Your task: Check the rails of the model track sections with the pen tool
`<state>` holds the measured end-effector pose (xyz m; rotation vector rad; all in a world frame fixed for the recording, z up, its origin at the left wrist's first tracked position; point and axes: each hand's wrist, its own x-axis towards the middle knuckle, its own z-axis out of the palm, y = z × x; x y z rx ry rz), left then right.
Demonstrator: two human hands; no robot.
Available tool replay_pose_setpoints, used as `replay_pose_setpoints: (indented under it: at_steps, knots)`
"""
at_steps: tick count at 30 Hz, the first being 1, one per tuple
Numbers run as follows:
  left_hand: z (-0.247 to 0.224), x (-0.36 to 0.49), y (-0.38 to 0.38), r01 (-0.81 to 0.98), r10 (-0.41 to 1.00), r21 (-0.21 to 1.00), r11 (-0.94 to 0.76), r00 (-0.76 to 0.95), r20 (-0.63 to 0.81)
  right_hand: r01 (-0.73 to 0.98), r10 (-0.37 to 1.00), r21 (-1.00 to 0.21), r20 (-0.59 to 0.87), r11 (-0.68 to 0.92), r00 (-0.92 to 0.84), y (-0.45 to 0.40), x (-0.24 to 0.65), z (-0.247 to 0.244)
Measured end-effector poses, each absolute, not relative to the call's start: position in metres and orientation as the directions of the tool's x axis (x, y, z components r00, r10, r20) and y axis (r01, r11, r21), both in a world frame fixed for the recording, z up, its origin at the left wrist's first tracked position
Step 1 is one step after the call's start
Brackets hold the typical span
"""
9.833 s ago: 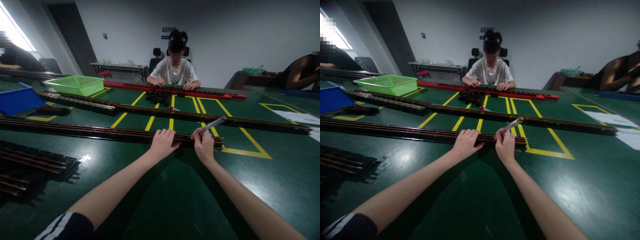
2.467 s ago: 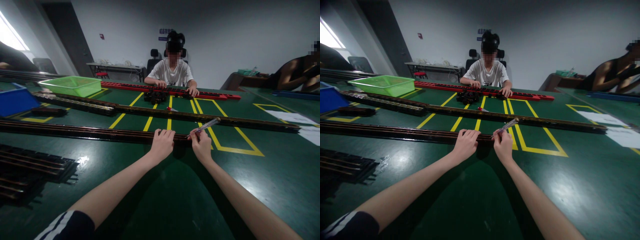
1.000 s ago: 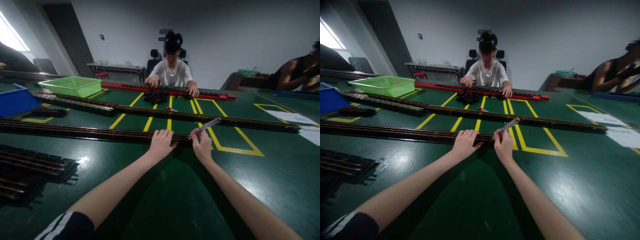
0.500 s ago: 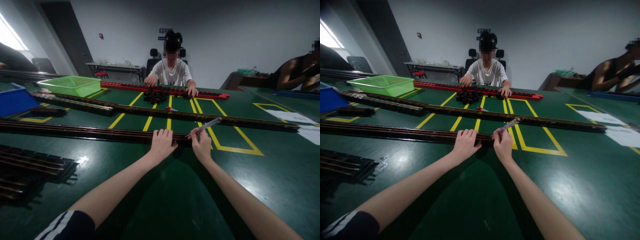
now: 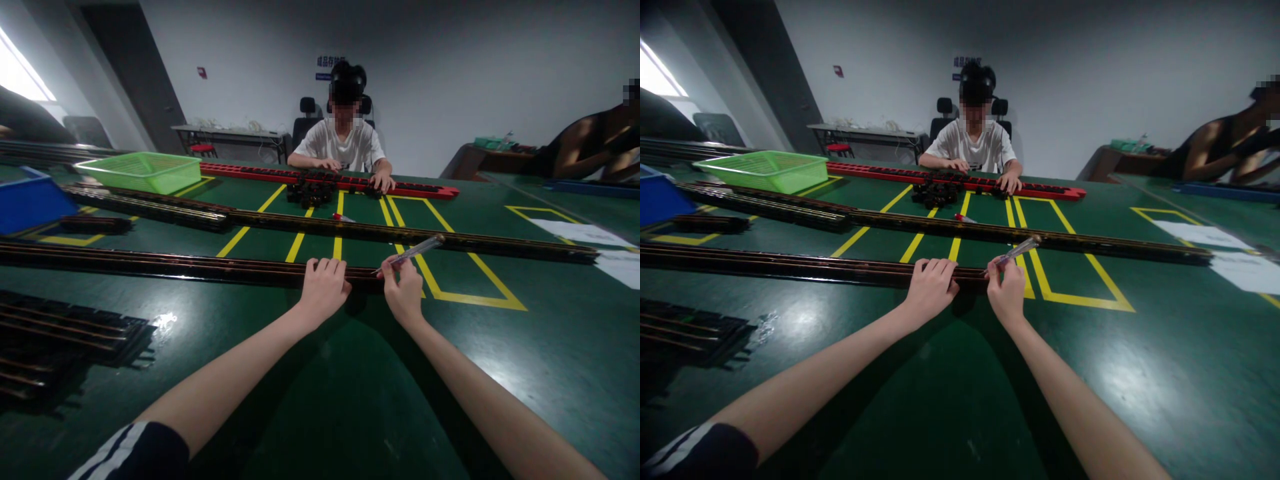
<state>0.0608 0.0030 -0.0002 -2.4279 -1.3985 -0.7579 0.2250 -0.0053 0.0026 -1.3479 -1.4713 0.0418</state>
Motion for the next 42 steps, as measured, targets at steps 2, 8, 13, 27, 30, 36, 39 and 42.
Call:
replay_pose_setpoints:
  at_steps: [2, 8, 13, 27, 30, 36, 39, 42]
  knots:
    - [-0.0006, 0.0603, 0.0034, 0.853, 0.732, 0.052, -0.519, 0.412, 0.543, 0.687, 0.717, -0.635, 0.655, 0.353, 0.238, -0.0054, 0.2248, 0.0026]
    - [-0.0013, 0.0581, 0.0056, 0.836, 0.730, 0.067, -0.544, 0.432, 0.530, 0.711, 0.686, -0.618, 0.677, 0.334, 0.267, -0.0058, 0.2245, 0.0038]
    - [-0.0004, 0.0570, 0.0059, 0.831, 0.730, 0.080, -0.551, 0.433, 0.528, 0.684, 0.715, -0.651, 0.645, 0.328, 0.271, -0.0057, 0.2255, 0.0043]
    - [0.0031, 0.0550, 0.0051, 0.820, 0.729, 0.091, -0.565, 0.444, 0.522, 0.639, 0.752, -0.688, 0.610, 0.346, 0.250, -0.0041, 0.2272, 0.0039]
    - [0.0033, 0.0551, 0.0049, 0.820, 0.730, 0.097, -0.564, 0.441, 0.522, 0.632, 0.758, -0.695, 0.602, 0.342, 0.251, -0.0038, 0.2274, 0.0035]
    - [0.0041, 0.0550, 0.0045, 0.817, 0.735, 0.107, -0.566, 0.442, 0.514, 0.626, 0.770, -0.703, 0.589, 0.338, 0.246, -0.0039, 0.2278, 0.0026]
    - [0.0038, 0.0549, 0.0047, 0.816, 0.735, 0.108, -0.568, 0.443, 0.514, 0.625, 0.770, -0.700, 0.592, 0.344, 0.239, -0.0040, 0.2279, 0.0026]
    - [0.0030, 0.0549, 0.0050, 0.816, 0.737, 0.115, -0.566, 0.439, 0.513, 0.628, 0.768, -0.695, 0.597, 0.350, 0.232, -0.0039, 0.2283, 0.0023]
